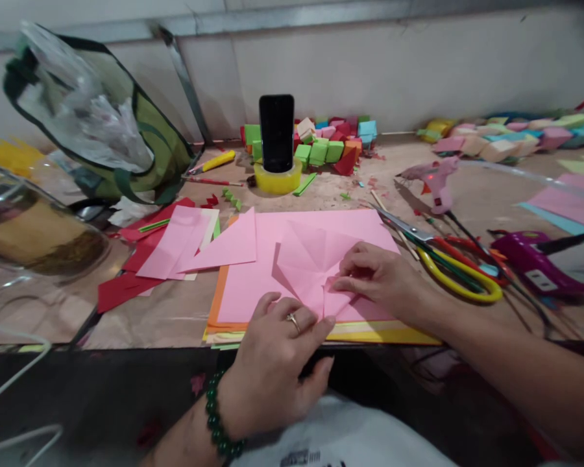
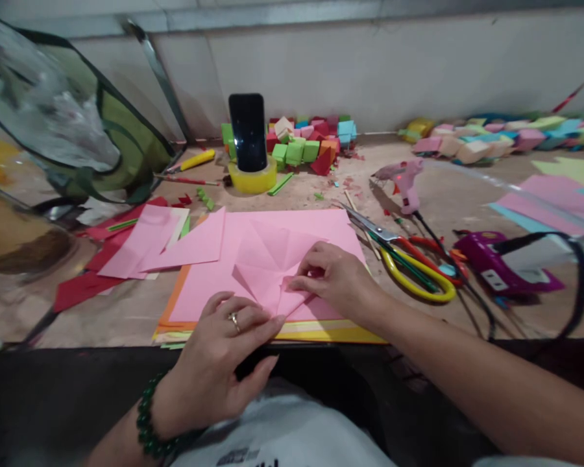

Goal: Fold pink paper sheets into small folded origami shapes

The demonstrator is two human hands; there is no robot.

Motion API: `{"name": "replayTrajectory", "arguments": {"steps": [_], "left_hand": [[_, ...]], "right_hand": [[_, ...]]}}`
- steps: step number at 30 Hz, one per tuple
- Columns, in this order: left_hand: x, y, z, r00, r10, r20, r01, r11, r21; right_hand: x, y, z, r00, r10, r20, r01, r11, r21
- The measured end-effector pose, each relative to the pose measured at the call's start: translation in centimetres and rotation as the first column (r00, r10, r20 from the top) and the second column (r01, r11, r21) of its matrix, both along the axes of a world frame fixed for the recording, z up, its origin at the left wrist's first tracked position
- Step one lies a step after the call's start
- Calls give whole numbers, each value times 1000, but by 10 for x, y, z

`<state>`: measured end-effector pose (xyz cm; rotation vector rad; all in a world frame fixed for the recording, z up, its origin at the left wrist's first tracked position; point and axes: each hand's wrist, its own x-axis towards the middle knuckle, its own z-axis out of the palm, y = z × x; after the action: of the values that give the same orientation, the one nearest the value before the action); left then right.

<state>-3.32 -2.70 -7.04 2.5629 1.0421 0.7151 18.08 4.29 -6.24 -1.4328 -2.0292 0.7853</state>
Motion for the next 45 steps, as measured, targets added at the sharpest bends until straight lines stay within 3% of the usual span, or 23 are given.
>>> {"name": "replayTrajectory", "arguments": {"steps": [11, 45], "left_hand": [[-2, 1, 6, 1000, -7, 18, 9, 993, -118], [-10, -2, 4, 998, -62, -22, 62, 998, -19]], "right_hand": [[1, 0, -1, 1000, 13, -11, -13, 1000, 27], [3, 2, -10, 999, 39, 37, -43, 994, 103]]}}
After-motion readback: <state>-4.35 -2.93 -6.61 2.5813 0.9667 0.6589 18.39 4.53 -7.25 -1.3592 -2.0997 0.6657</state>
